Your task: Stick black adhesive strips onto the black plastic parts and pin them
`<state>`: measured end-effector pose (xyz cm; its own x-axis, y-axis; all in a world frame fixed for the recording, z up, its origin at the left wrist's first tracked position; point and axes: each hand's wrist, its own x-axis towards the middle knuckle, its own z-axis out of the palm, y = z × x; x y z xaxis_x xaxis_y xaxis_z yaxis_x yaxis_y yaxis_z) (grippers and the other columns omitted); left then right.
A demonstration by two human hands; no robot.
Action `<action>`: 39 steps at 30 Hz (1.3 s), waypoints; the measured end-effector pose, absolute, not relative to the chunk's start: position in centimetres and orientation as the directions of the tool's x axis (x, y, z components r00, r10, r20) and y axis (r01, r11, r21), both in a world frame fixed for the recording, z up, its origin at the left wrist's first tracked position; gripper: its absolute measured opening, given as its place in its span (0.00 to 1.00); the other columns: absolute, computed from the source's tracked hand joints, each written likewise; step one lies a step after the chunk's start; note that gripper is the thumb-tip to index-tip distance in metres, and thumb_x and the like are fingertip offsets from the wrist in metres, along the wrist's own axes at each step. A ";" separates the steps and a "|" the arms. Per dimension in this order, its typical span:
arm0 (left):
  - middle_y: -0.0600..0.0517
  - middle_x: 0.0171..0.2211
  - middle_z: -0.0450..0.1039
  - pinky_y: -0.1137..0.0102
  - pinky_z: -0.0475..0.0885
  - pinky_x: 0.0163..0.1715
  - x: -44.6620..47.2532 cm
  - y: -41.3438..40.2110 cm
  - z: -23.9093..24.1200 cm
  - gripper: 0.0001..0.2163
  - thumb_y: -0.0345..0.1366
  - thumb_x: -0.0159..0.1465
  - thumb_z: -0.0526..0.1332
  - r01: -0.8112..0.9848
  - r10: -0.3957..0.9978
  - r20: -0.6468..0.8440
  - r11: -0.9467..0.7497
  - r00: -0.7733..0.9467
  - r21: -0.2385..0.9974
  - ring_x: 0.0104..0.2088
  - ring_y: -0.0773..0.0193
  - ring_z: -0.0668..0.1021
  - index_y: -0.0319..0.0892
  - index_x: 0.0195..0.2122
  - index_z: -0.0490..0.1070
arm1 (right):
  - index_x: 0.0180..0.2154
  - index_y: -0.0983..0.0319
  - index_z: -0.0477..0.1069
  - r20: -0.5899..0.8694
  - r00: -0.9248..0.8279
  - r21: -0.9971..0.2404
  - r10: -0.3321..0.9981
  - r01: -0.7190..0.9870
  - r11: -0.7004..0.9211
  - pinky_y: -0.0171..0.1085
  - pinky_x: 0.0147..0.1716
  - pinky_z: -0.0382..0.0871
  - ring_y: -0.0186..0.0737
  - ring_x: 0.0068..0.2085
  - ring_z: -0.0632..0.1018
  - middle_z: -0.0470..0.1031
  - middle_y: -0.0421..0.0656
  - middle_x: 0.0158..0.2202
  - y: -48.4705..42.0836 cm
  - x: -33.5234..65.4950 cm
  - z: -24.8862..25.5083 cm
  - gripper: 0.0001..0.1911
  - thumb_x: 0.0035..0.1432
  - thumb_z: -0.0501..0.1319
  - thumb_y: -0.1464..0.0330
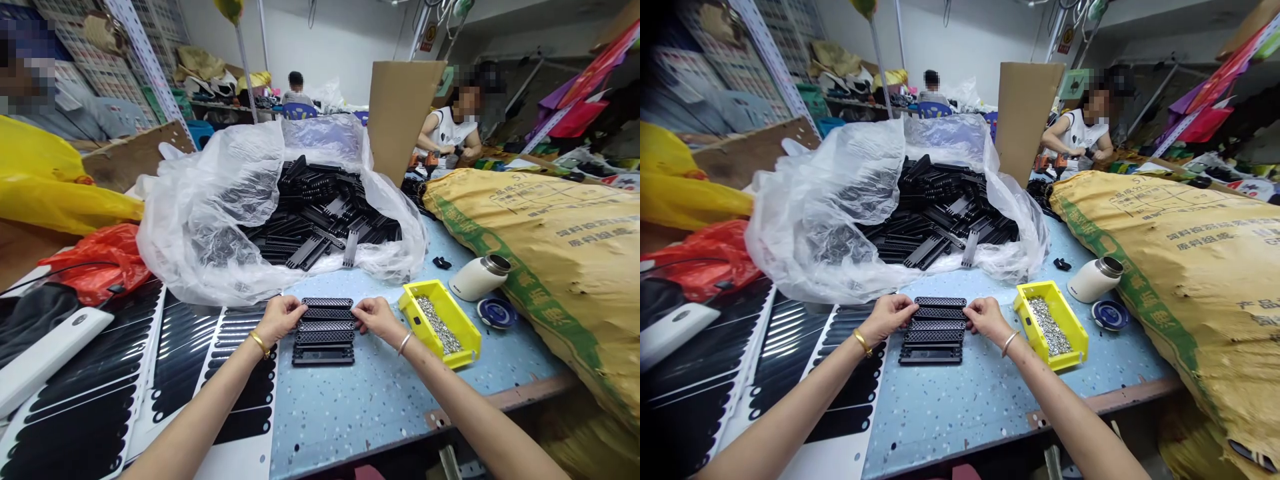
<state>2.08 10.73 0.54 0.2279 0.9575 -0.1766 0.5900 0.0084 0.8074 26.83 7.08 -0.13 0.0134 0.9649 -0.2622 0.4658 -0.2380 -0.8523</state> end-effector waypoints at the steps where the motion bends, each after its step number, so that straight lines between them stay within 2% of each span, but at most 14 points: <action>1: 0.54 0.18 0.70 0.73 0.67 0.22 2.1 10.7 0.6 0.11 0.42 0.59 0.57 0.602 0.961 -0.170 0.006 0.217 0.799 0.20 0.66 0.73 0.40 0.26 0.70 | 0.25 0.64 0.71 -0.257 0.024 -0.846 0.966 0.477 -0.237 0.31 0.17 0.68 0.36 0.21 0.75 0.72 0.40 0.18 7.1 26.6 -0.2 0.11 0.55 0.58 0.64; 4: 0.53 0.18 0.69 0.72 0.66 0.28 2.3 10.9 1.0 0.10 0.41 0.58 0.59 0.667 0.976 -0.113 -0.042 0.187 0.744 0.25 0.63 0.75 0.41 0.25 0.69 | 0.24 0.63 0.71 -0.218 0.040 -0.825 0.975 0.527 -0.206 0.32 0.19 0.67 0.37 0.21 0.74 0.72 0.40 0.17 7.4 26.2 0.0 0.11 0.55 0.58 0.66; 6: 0.53 0.19 0.69 0.70 0.65 0.31 2.3 10.8 1.6 0.09 0.41 0.57 0.61 0.760 0.980 -0.058 -0.109 0.190 0.641 0.28 0.61 0.75 0.42 0.25 0.70 | 0.22 0.63 0.72 -0.179 0.049 -0.808 0.983 0.562 -0.176 0.33 0.23 0.67 0.38 0.23 0.76 0.73 0.41 0.18 7.3 26.5 0.6 0.12 0.55 0.58 0.66; 8: 0.52 0.20 0.70 0.70 0.64 0.31 2.0 10.4 2.2 0.11 0.43 0.59 0.59 0.837 0.978 -0.014 -0.172 0.210 0.520 0.28 0.61 0.74 0.42 0.26 0.71 | 0.24 0.63 0.74 -0.144 0.076 -0.792 0.987 0.589 -0.161 0.34 0.26 0.67 0.40 0.27 0.77 0.75 0.43 0.21 6.7 27.2 1.3 0.13 0.56 0.57 0.66; 10: 0.52 0.21 0.70 0.70 0.63 0.30 1.3 9.2 2.8 0.12 0.44 0.61 0.57 0.853 0.969 0.020 -0.227 0.247 0.469 0.26 0.62 0.73 0.42 0.27 0.71 | 0.28 0.63 0.76 -0.085 0.117 -0.762 0.990 0.632 -0.140 0.35 0.28 0.68 0.41 0.28 0.77 0.77 0.44 0.24 5.3 28.0 1.9 0.11 0.56 0.58 0.65; 13: 0.52 0.25 0.73 0.71 0.64 0.30 -0.3 6.3 3.2 0.12 0.47 0.58 0.61 0.791 0.929 0.060 -0.344 0.366 0.506 0.27 0.63 0.74 0.43 0.30 0.73 | 0.33 0.62 0.76 0.001 0.049 -0.699 0.999 0.714 -0.034 0.36 0.30 0.69 0.40 0.29 0.76 0.77 0.44 0.27 2.0 28.6 1.8 0.06 0.51 0.63 0.68; 16: 0.51 0.31 0.76 0.70 0.66 0.34 -1.5 3.3 2.5 0.10 0.42 0.54 0.66 0.717 0.858 0.043 -0.454 0.512 0.528 0.32 0.61 0.76 0.45 0.35 0.75 | 0.35 0.62 0.76 0.014 -0.120 -0.614 0.993 0.782 0.104 0.35 0.29 0.68 0.38 0.27 0.75 0.75 0.44 0.29 -1.3 27.9 1.0 0.09 0.48 0.67 0.68; 21: 0.50 0.32 0.74 0.68 0.67 0.37 -1.4 1.6 0.7 0.13 0.34 0.56 0.64 0.770 0.859 -0.015 -0.451 0.512 0.451 0.33 0.60 0.76 0.45 0.43 0.76 | 0.42 0.62 0.74 0.027 -0.175 -0.479 0.984 0.862 0.166 0.35 0.32 0.66 0.39 0.30 0.74 0.72 0.43 0.30 -2.4 26.4 0.0 0.18 0.49 0.69 0.64; 26: 0.50 0.30 0.73 0.70 0.67 0.36 -0.7 2.3 1.0 0.08 0.30 0.58 0.61 0.757 0.851 -0.009 -0.462 0.525 0.462 0.33 0.62 0.75 0.45 0.38 0.77 | 0.37 0.62 0.75 0.026 -0.228 -0.431 0.973 0.876 0.217 0.34 0.30 0.63 0.38 0.30 0.72 0.71 0.43 0.29 -1.7 26.1 0.0 0.08 0.55 0.64 0.66; 29: 0.50 0.31 0.74 0.70 0.67 0.36 -0.5 2.5 1.7 0.06 0.31 0.57 0.61 0.698 0.843 -0.014 -0.436 0.538 0.568 0.33 0.62 0.75 0.43 0.33 0.77 | 0.30 0.63 0.73 0.071 -0.255 -0.451 0.964 0.854 0.259 0.34 0.31 0.62 0.38 0.30 0.72 0.71 0.44 0.27 -1.9 26.0 0.1 0.09 0.60 0.57 0.68; 32: 0.53 0.26 0.74 0.72 0.65 0.29 -0.1 2.8 2.1 0.04 0.35 0.55 0.62 0.629 0.851 -0.109 -0.288 0.514 0.722 0.27 0.65 0.73 0.42 0.30 0.75 | 0.22 0.62 0.69 0.068 -0.191 -0.508 0.979 0.838 0.198 0.34 0.30 0.60 0.37 0.28 0.71 0.70 0.43 0.24 -1.8 26.0 0.3 0.14 0.59 0.55 0.70; 34: 0.54 0.21 0.71 0.73 0.63 0.24 0.2 3.2 2.1 0.07 0.39 0.55 0.62 0.627 0.882 -0.178 -0.155 0.435 0.763 0.23 0.66 0.71 0.41 0.26 0.72 | 0.17 0.61 0.64 -0.011 -0.107 -0.585 0.994 0.807 0.080 0.34 0.27 0.58 0.36 0.25 0.69 0.68 0.41 0.20 -1.2 26.0 0.6 0.16 0.57 0.56 0.69; 36: 0.55 0.18 0.68 0.72 0.60 0.23 0.5 3.8 2.1 0.12 0.43 0.55 0.61 0.676 0.927 -0.179 -0.100 0.331 0.730 0.21 0.66 0.70 0.41 0.21 0.67 | 0.15 0.61 0.61 -0.148 -0.016 -0.690 0.989 0.718 -0.091 0.33 0.24 0.56 0.34 0.22 0.67 0.65 0.39 0.15 -0.4 25.9 0.9 0.17 0.55 0.57 0.69; 39: 0.55 0.16 0.66 0.71 0.58 0.23 0.7 4.4 2.2 0.15 0.46 0.56 0.59 0.747 0.957 -0.105 -0.140 0.270 0.649 0.20 0.65 0.68 0.42 0.17 0.63 | 0.14 0.60 0.59 -0.290 0.057 -0.776 0.955 0.571 -0.269 0.33 0.20 0.53 0.32 0.17 0.65 0.62 0.36 0.12 0.8 25.8 1.2 0.19 0.55 0.57 0.68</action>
<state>0.71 4.44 2.19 0.2705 0.9569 -0.1055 0.7474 -0.1397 0.6495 25.75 0.77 1.24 0.0566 0.9554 -0.2897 0.5709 -0.2690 -0.7757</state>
